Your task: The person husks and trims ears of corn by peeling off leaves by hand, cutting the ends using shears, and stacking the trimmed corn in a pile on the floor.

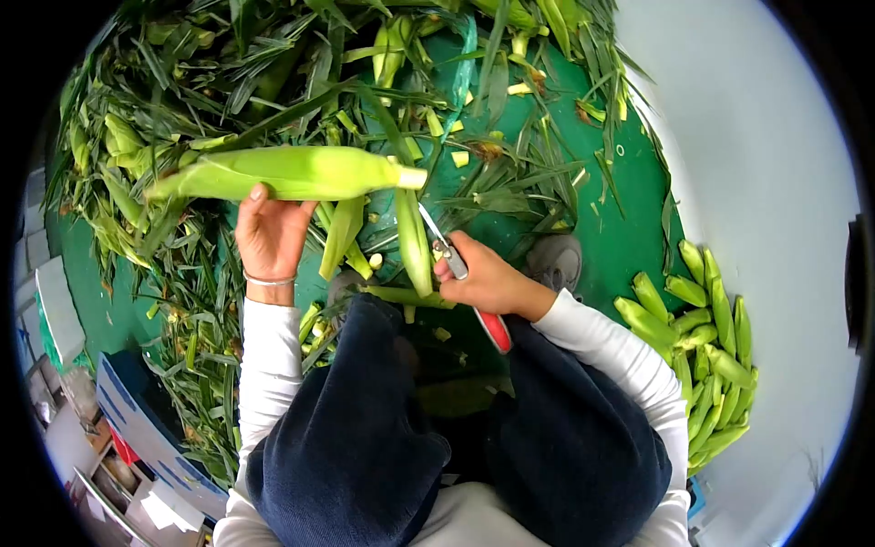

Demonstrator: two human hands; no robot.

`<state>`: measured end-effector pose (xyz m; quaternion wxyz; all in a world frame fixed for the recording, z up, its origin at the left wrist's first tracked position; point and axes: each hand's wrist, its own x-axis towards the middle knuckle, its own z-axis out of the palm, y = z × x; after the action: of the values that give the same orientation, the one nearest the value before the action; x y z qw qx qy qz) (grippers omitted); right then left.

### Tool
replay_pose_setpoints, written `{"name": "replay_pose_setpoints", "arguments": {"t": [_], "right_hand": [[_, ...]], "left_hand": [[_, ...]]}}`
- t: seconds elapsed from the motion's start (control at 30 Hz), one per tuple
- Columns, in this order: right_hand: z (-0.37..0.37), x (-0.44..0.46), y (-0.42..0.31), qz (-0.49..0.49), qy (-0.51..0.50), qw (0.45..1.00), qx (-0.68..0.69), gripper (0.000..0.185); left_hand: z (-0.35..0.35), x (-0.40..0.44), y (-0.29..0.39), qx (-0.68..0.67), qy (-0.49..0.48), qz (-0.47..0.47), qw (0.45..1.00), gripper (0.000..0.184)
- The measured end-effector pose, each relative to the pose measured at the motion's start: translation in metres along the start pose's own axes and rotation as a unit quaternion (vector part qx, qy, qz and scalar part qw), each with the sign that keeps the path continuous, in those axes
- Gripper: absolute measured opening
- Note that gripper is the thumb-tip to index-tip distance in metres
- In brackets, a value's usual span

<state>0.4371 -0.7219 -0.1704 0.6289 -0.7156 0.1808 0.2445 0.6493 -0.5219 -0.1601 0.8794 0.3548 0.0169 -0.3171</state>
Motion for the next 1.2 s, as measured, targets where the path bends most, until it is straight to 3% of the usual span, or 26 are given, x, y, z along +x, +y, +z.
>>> {"name": "replay_pose_setpoints", "arguments": {"t": [0.17, 0.47, 0.53, 0.57, 0.63, 0.7, 0.77, 0.8, 0.87, 0.9, 1.0, 1.07, 1.13, 1.2], "right_hand": [[0.003, 0.013, -0.023, -0.073, 0.037, 0.983, 0.165, 0.05], [-0.007, 0.023, -0.023, -0.016, 0.076, 0.96, 0.268, 0.044], [-0.011, 0.015, -0.021, -0.013, 0.07, 0.953, 0.294, 0.039], [-0.01, 0.008, -0.017, 0.054, 0.088, 0.931, 0.35, 0.036], [-0.015, 0.003, -0.016, 0.053, 0.069, 0.944, 0.319, 0.037], [-0.021, -0.002, -0.013, 0.045, 0.057, 0.957, 0.28, 0.038], [-0.025, -0.002, -0.014, 0.003, 0.078, 0.97, 0.231, 0.041], [-0.026, -0.001, -0.015, -0.034, 0.078, 0.986, 0.145, 0.044], [-0.027, -0.008, -0.037, -0.098, 0.085, 0.991, -0.029, 0.049], [-0.028, -0.01, -0.052, -0.108, 0.09, 0.987, -0.08, 0.057], [-0.024, -0.006, -0.063, -0.204, 0.153, 0.942, -0.219, 0.06], [-0.024, -0.004, -0.063, -0.225, 0.175, 0.924, -0.256, 0.058], [-0.024, -0.005, -0.061, -0.237, 0.178, 0.917, -0.265, 0.055], [-0.023, -0.006, -0.061, -0.236, 0.167, 0.925, -0.246, 0.052]], "left_hand": [[0.003, -0.013, -0.01, 0.023, 0.056, 0.009, 0.998, 0.042], [0.038, -0.038, -0.046, 0.083, 0.048, 0.039, 0.995, 0.039], [0.043, -0.037, -0.049, 0.054, 0.035, -0.002, 0.998, 0.039], [0.035, -0.036, -0.048, 0.021, 0.041, -0.03, 0.998, 0.039], [0.023, -0.03, -0.046, -0.004, 0.042, -0.065, 0.997, 0.037], [0.029, -0.024, -0.035, 0.069, 0.043, -0.055, 0.995, 0.039], [0.022, -0.014, -0.022, 0.066, 0.054, -0.105, 0.991, 0.055], [0.016, -0.009, -0.021, 0.022, 0.012, -0.13, 0.991, 0.059], [0.009, -0.004, -0.021, 0.115, -0.058, -0.13, 0.983, 0.059], [0.01, -0.006, -0.025, 0.191, -0.023, -0.132, 0.972, 0.059], [0.017, -0.003, -0.018, 0.451, -0.103, -0.185, 0.867, 0.05], [0.031, -0.003, -0.021, 0.589, -0.162, -0.095, 0.786, 0.044], [0.041, -0.002, -0.017, 0.662, -0.208, -0.157, 0.702, 0.046], [0.047, -0.004, -0.02, 0.681, -0.203, -0.161, 0.685, 0.046]]}}
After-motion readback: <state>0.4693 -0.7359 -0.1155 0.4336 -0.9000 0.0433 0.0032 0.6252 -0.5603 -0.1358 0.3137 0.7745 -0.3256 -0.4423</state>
